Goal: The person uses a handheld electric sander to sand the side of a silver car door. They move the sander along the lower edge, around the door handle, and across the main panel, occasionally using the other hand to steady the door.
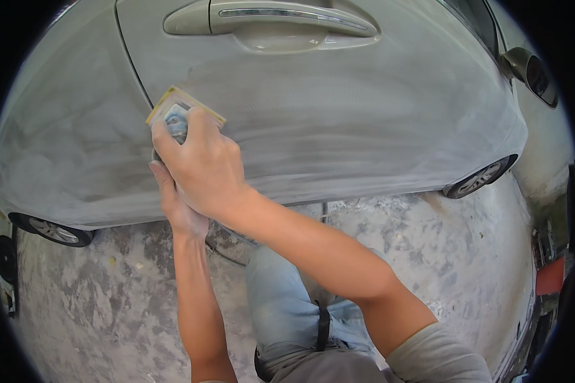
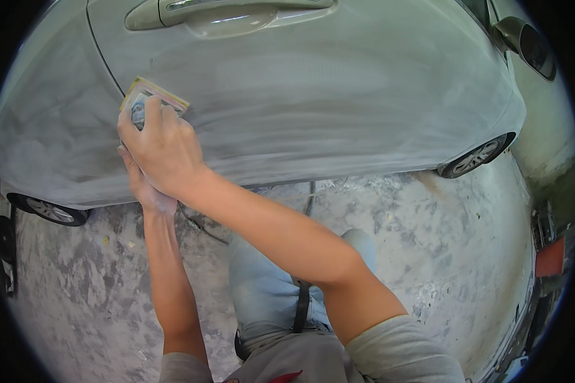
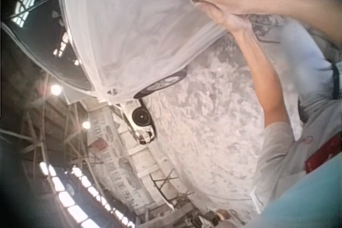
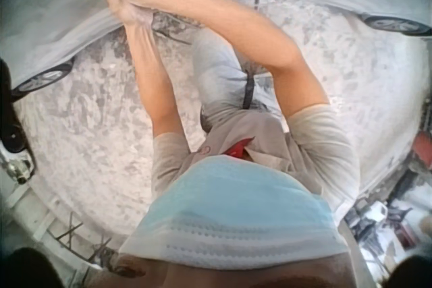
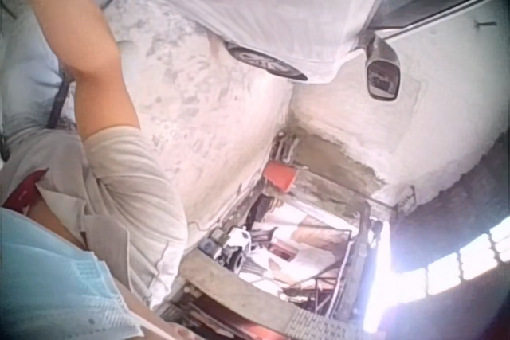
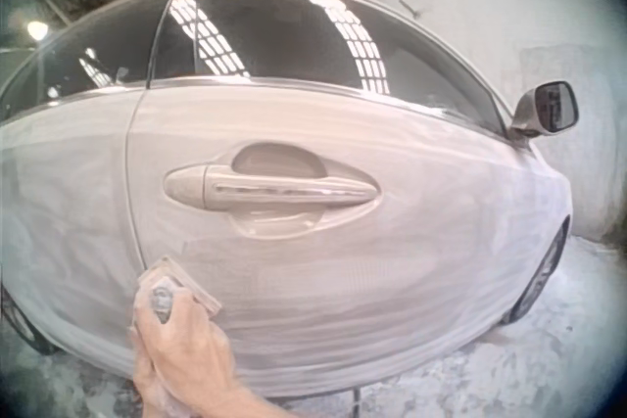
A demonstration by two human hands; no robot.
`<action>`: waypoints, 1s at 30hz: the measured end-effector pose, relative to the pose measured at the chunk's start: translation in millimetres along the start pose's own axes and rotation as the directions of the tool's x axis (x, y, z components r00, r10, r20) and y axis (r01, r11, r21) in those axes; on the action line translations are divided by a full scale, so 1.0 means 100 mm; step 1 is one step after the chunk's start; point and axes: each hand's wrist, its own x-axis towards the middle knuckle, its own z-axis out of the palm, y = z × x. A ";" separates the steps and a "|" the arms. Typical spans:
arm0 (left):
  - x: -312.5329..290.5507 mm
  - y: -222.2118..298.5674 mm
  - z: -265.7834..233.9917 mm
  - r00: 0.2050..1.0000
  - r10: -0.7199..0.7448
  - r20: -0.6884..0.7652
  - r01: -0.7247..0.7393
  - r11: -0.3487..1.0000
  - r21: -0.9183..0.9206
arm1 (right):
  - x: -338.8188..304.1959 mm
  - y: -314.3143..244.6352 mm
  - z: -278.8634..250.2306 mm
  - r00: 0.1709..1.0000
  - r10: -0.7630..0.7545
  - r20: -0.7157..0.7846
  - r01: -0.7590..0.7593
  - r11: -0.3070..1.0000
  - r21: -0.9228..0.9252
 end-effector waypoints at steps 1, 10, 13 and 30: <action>0.00 -0.03 0.00 0.999 -0.041 0.015 0.041 0.999 0.018 | -0.02 0.03 0.02 0.996 -0.019 -0.092 0.018 1.000 -0.009; -0.23 -1.22 0.49 0.956 -0.039 0.290 -0.144 0.799 0.583 | -1.05 1.06 -0.68 0.928 0.217 -0.304 -0.264 0.957 -0.121; -0.25 -1.26 0.63 0.965 -0.007 0.264 -0.163 0.771 0.616 | -1.02 1.05 -0.70 0.906 0.204 -0.371 -0.246 0.967 -0.069; 0.06 -0.16 -0.57 0.992 0.047 0.115 -0.071 0.974 0.214 | -0.50 0.05 0.23 0.998 0.059 0.020 -0.059 0.998 0.030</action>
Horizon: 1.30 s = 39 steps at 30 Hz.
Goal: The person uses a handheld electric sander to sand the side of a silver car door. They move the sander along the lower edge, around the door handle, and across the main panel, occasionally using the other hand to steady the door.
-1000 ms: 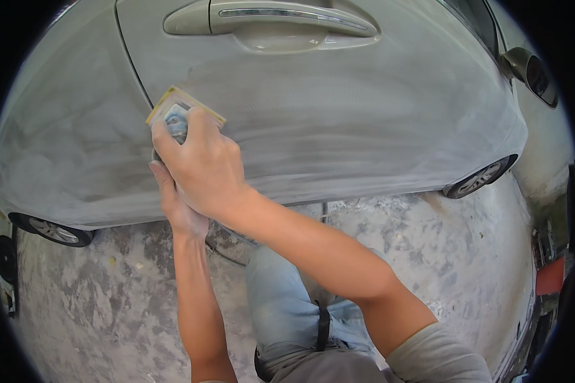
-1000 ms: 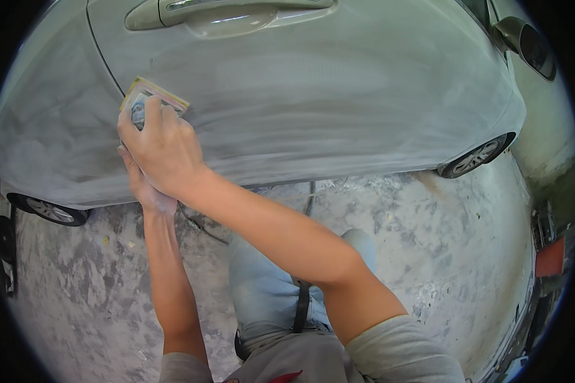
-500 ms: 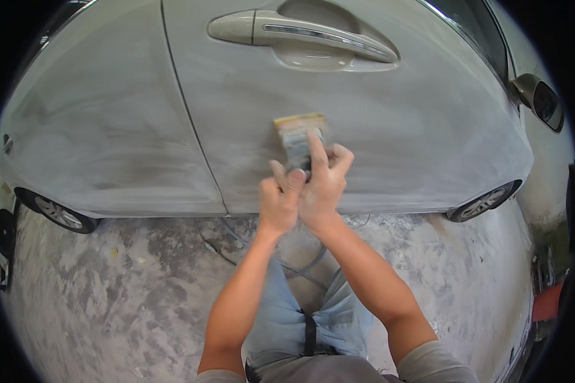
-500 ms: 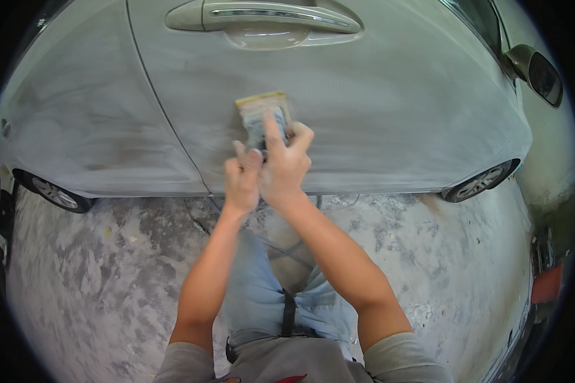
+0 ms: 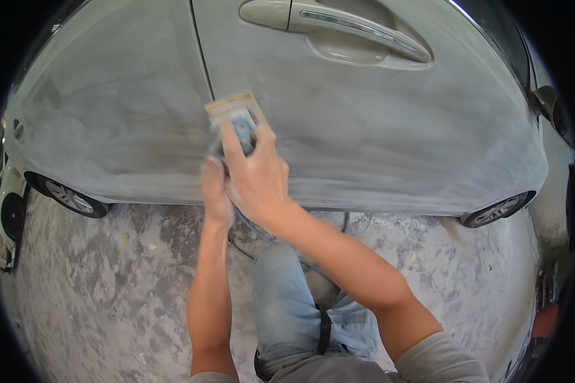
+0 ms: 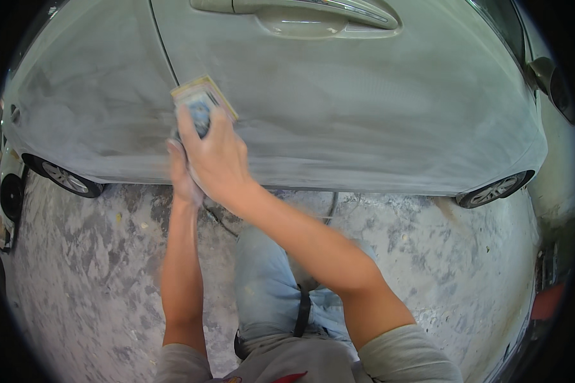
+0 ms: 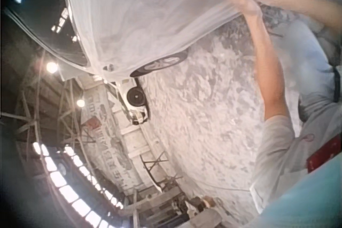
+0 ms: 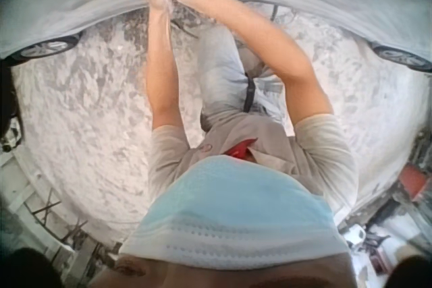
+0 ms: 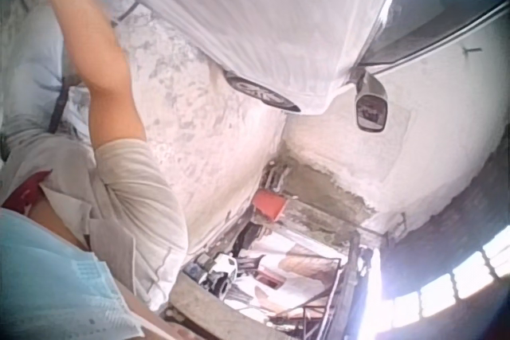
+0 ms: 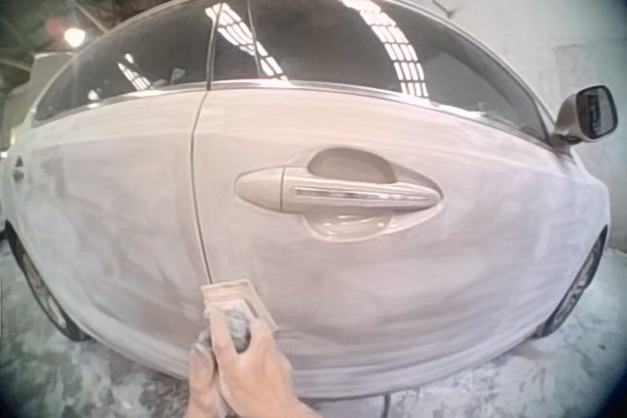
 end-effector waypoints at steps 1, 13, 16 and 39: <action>-0.10 -0.17 -0.08 1.000 -0.023 -0.012 0.024 0.997 0.078 | -0.17 0.04 0.01 0.999 0.005 0.042 -0.005 1.000 -0.003; 0.41 0.68 0.17 0.992 0.118 0.043 -0.125 0.902 0.414 | 0.31 -0.16 0.04 0.985 0.106 -0.137 -0.097 0.993 0.073; 0.37 0.71 0.21 0.994 0.089 0.057 -0.105 0.888 0.448 | 0.24 -0.15 0.09 0.981 0.130 -0.142 -0.123 0.991 0.055; 0.31 0.71 0.05 0.998 0.056 0.025 -0.061 0.874 0.482 | 0.16 -0.31 0.24 0.960 0.257 -0.111 -0.234 0.954 0.186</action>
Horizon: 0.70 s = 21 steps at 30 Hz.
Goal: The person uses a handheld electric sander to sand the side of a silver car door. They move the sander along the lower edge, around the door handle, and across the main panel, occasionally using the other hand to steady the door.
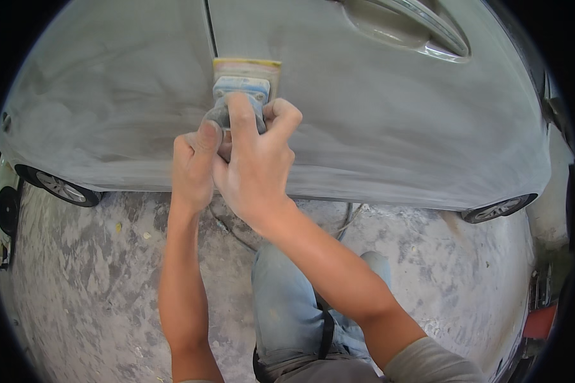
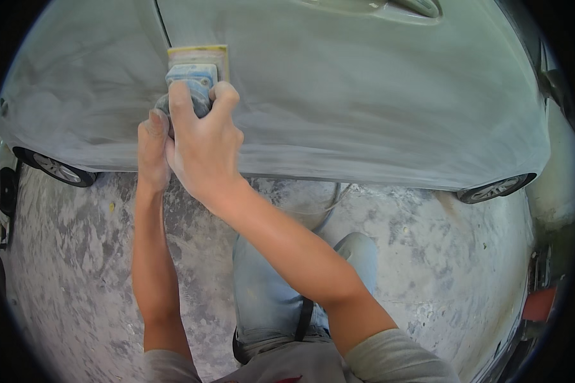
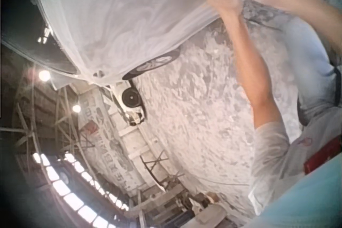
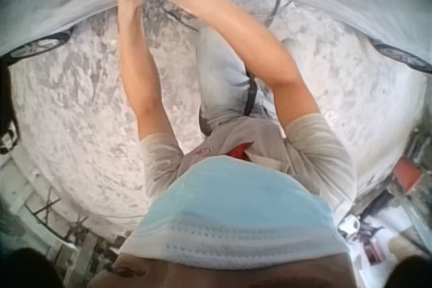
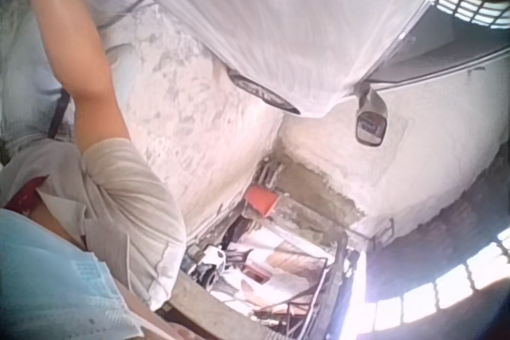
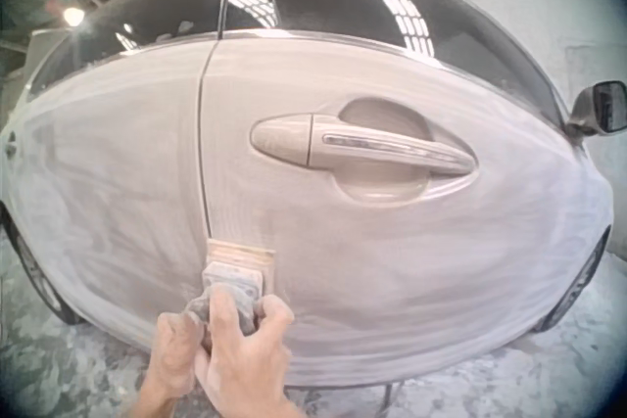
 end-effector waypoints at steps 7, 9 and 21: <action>-0.22 -0.36 -0.09 0.995 -0.011 0.101 0.005 0.998 0.057 | -0.36 0.32 0.09 0.999 -0.042 -0.031 0.042 0.999 -0.016; -0.29 -0.48 -0.08 0.994 -0.018 0.108 0.014 0.999 0.039 | -0.47 0.43 0.09 0.999 -0.042 -0.004 0.042 0.998 -0.049; -0.70 -1.40 -0.02 0.983 -0.097 0.156 0.101 0.995 -0.022 | -1.21 1.03 0.28 0.999 -0.041 -0.024 0.038 0.995 -0.093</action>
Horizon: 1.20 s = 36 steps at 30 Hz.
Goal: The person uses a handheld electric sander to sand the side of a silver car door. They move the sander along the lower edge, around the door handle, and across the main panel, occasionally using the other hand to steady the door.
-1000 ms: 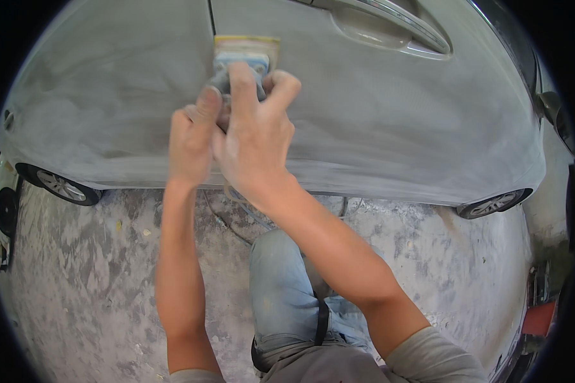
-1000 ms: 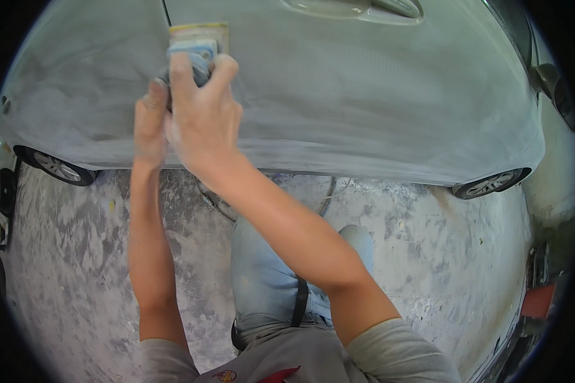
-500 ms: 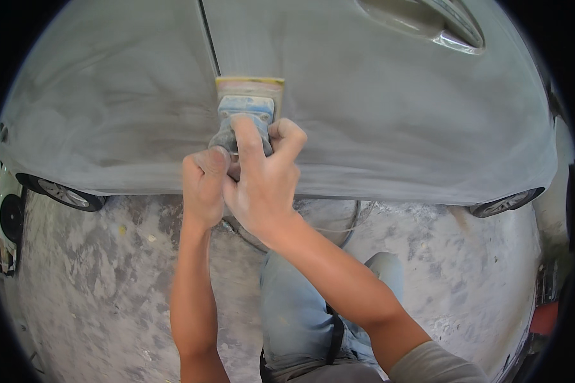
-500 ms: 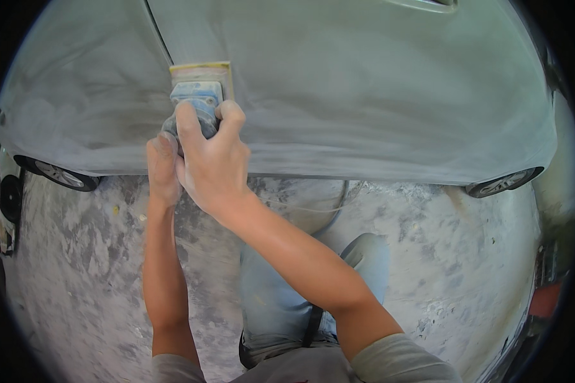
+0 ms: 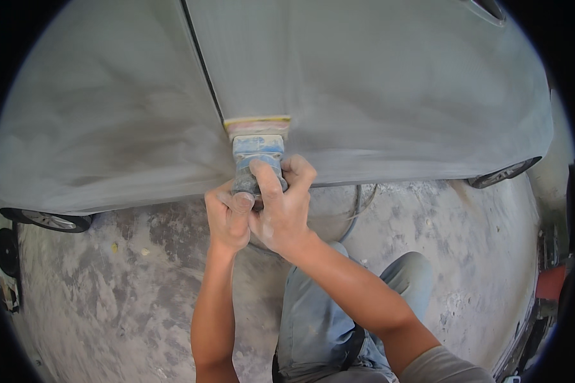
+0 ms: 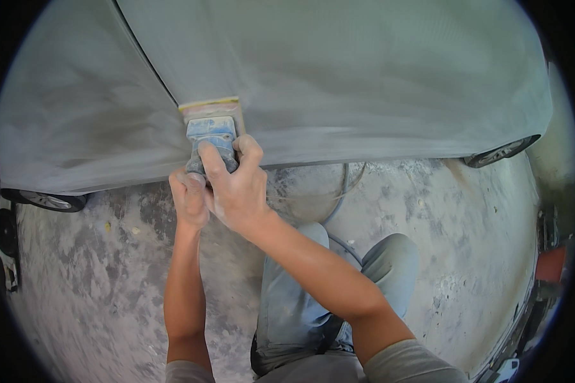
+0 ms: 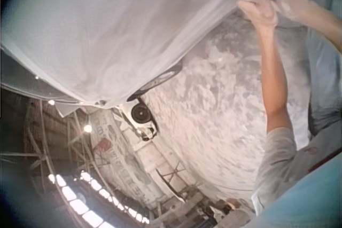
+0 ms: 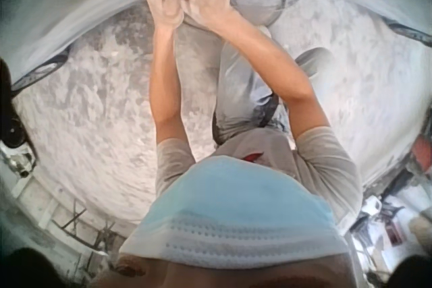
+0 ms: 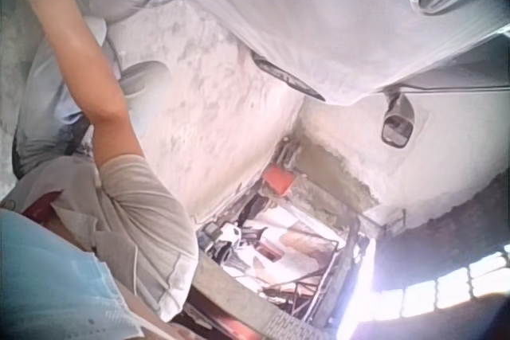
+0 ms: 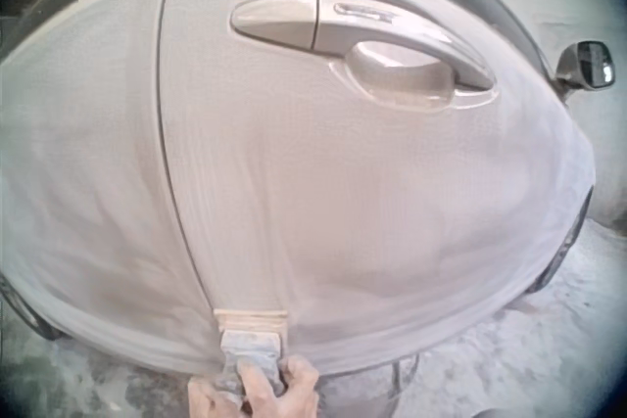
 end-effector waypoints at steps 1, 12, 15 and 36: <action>-0.03 -0.08 0.01 1.000 0.004 -0.004 -0.004 1.000 -0.001 | -0.06 0.06 0.01 1.000 0.003 0.006 -0.003 1.000 -0.005; -0.29 -0.66 0.06 0.998 -0.004 -0.061 0.005 1.000 0.015 | -0.52 0.22 0.05 0.983 0.124 0.136 -0.112 0.989 -0.092; -0.16 -0.37 0.04 0.998 0.045 -0.051 -0.044 0.999 0.027 | -0.25 0.05 -0.04 0.990 0.076 0.119 -0.065 0.993 -0.096; -0.04 -0.12 0.11 0.991 0.109 -0.072 -0.116 0.988 -0.103 | 0.15 -0.30 -0.24 0.985 0.121 0.119 -0.110 0.989 -0.101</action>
